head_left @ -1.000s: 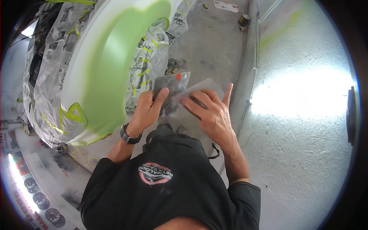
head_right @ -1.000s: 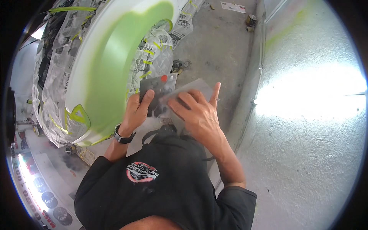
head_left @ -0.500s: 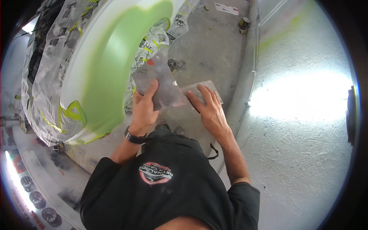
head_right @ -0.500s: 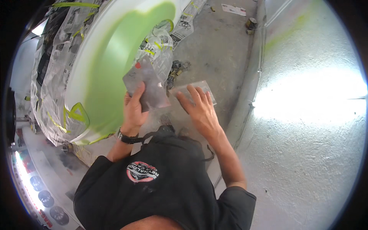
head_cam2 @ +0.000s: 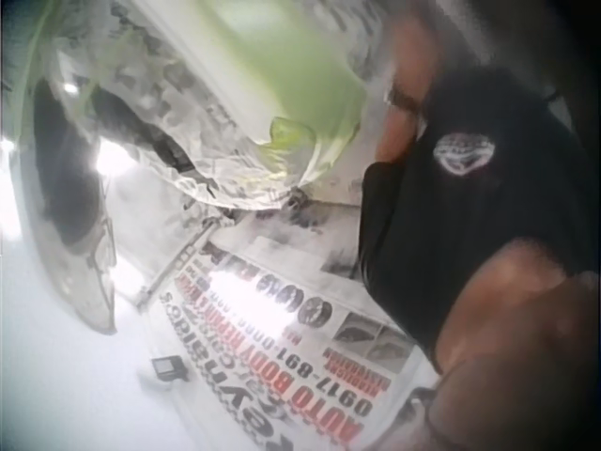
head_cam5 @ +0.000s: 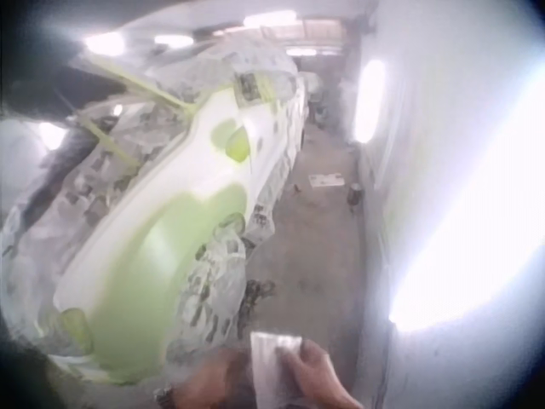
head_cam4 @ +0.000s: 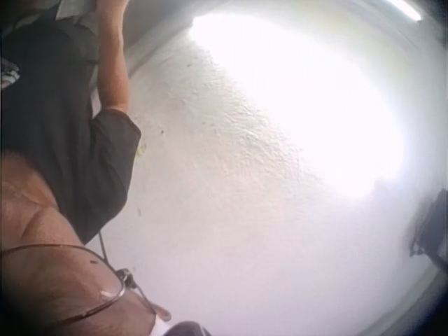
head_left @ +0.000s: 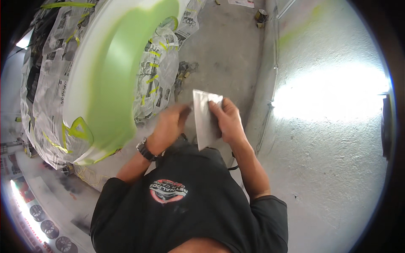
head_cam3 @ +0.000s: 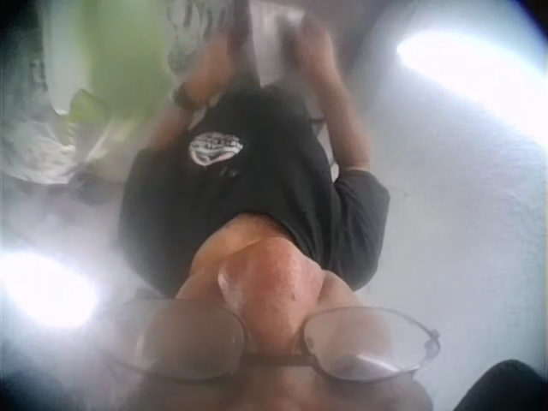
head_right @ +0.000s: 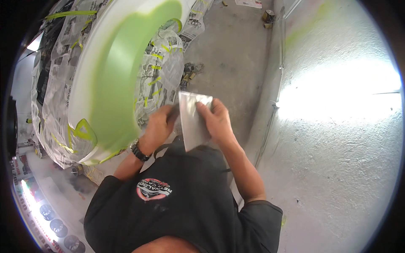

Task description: Sanding the body of a vehicle in preparation for painting.

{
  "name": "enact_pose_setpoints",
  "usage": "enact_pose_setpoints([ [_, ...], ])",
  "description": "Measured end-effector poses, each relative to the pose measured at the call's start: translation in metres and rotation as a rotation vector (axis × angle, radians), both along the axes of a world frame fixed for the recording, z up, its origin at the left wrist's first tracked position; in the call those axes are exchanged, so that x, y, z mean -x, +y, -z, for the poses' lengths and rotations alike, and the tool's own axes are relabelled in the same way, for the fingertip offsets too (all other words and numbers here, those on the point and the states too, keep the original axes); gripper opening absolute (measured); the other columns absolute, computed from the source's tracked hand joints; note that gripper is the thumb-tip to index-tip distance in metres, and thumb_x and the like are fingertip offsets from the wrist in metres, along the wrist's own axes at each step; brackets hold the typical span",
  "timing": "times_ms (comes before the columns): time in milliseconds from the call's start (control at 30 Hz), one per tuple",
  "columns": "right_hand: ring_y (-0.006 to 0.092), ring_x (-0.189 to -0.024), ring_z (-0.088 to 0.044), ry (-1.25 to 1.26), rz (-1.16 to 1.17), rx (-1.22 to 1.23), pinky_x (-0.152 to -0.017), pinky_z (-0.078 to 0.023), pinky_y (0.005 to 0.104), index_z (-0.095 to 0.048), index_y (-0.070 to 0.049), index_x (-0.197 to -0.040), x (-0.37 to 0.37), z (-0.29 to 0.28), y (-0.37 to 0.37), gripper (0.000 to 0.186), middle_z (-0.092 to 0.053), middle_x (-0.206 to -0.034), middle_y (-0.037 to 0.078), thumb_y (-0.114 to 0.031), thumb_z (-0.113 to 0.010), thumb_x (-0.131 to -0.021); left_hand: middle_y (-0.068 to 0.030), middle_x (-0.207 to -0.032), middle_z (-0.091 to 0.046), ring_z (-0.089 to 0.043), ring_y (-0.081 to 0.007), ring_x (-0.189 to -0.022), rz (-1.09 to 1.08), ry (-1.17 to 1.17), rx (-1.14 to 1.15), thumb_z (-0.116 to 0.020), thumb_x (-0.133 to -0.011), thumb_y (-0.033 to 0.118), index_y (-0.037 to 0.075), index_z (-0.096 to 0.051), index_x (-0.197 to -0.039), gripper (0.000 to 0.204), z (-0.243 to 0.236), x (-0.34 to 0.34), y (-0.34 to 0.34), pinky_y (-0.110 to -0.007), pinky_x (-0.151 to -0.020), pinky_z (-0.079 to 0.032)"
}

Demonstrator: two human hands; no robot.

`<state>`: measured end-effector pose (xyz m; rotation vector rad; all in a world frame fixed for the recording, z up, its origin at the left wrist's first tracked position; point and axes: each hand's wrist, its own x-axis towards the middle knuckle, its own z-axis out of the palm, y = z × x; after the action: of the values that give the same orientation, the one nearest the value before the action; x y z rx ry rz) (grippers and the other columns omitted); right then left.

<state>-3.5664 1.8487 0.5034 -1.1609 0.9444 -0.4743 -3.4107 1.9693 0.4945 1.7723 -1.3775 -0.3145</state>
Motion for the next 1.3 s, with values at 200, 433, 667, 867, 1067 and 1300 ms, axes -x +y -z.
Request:
enact_pose_setpoints([
  [200, 0.0130, -0.082, -0.059, -0.094, 0.053, 0.169, -0.074, -0.050, 0.0311, -0.061, 0.002, -0.099, 0.021, -0.022, -0.010, 0.015, -0.064, -0.091, 0.008, -0.011, -0.063, -0.093, -0.0124, -0.081, -0.067, -0.061, -0.0200, -0.067, -0.230, 0.208, -0.063, -0.065, -0.094, 0.017, -0.003, -0.065, -0.092, 0.020, -0.034, -0.040, -0.008, -0.035, -0.061, -0.046],
  [433, 0.0280, -0.101, -0.063, 0.215, -0.141, 1.509, -0.086, -0.052, 0.0373, -0.064, -0.006, -0.122, 0.026, -0.058, -0.009, 0.048, -0.057, -0.105, 0.012, 0.005, -0.071, -0.075, -0.0034, -0.091, -0.071, -0.063, -0.0078, -0.077, -0.083, 0.801, -0.002, -0.066, -0.094, 0.017, -0.004, -0.066, -0.105, 0.024, -0.056, -0.029, -0.001, -0.025, -0.068, -0.052],
  [667, 0.0357, -0.115, -0.054, 0.387, -0.127, 1.687, -0.099, -0.040, 0.0586, -0.064, -0.020, -0.127, 0.010, -0.056, -0.004, 0.046, -0.055, -0.119, 0.010, -0.016, -0.062, -0.082, -0.0013, -0.087, -0.069, -0.059, -0.0069, -0.075, -0.009, 0.789, -0.038, -0.069, -0.093, 0.021, -0.004, -0.067, -0.103, 0.027, -0.091, -0.009, -0.006, -0.024, -0.068, -0.049],
  [867, 0.0355, -0.117, -0.052, 0.416, -0.146, 1.695, -0.102, -0.036, 0.0595, -0.062, -0.020, -0.130, 0.007, -0.057, -0.006, 0.047, -0.054, -0.120, 0.010, -0.016, -0.059, -0.083, -0.0024, -0.087, -0.069, -0.058, -0.0060, -0.074, -0.022, 0.830, 0.002, -0.069, -0.093, 0.019, -0.005, -0.067, -0.102, 0.026, -0.083, -0.007, -0.006, -0.024, -0.065, -0.049],
  [1067, 0.0328, -0.117, -0.052, 0.416, -0.266, 1.626, -0.106, -0.032, 0.0597, -0.064, -0.021, -0.128, 0.007, -0.051, -0.002, 0.050, -0.055, -0.120, 0.007, -0.011, -0.064, -0.079, -0.0053, -0.095, -0.070, -0.063, -0.0076, -0.081, 0.045, 0.732, -0.021, -0.062, -0.096, 0.008, -0.006, -0.062, -0.111, 0.021, -0.079, -0.013, -0.006, -0.025, -0.070, -0.054],
  [1300, 0.0242, -0.100, -0.060, -0.027, -0.126, 0.987, -0.090, -0.046, 0.0337, -0.067, -0.011, -0.120, 0.013, -0.065, -0.009, 0.048, -0.059, -0.113, 0.010, 0.006, -0.058, -0.076, -0.0067, -0.101, -0.069, -0.066, -0.0137, -0.088, -0.166, 0.955, 0.037, -0.065, -0.095, 0.013, -0.002, -0.062, -0.114, 0.025, -0.055, -0.025, -0.007, -0.031, -0.075, -0.056],
])
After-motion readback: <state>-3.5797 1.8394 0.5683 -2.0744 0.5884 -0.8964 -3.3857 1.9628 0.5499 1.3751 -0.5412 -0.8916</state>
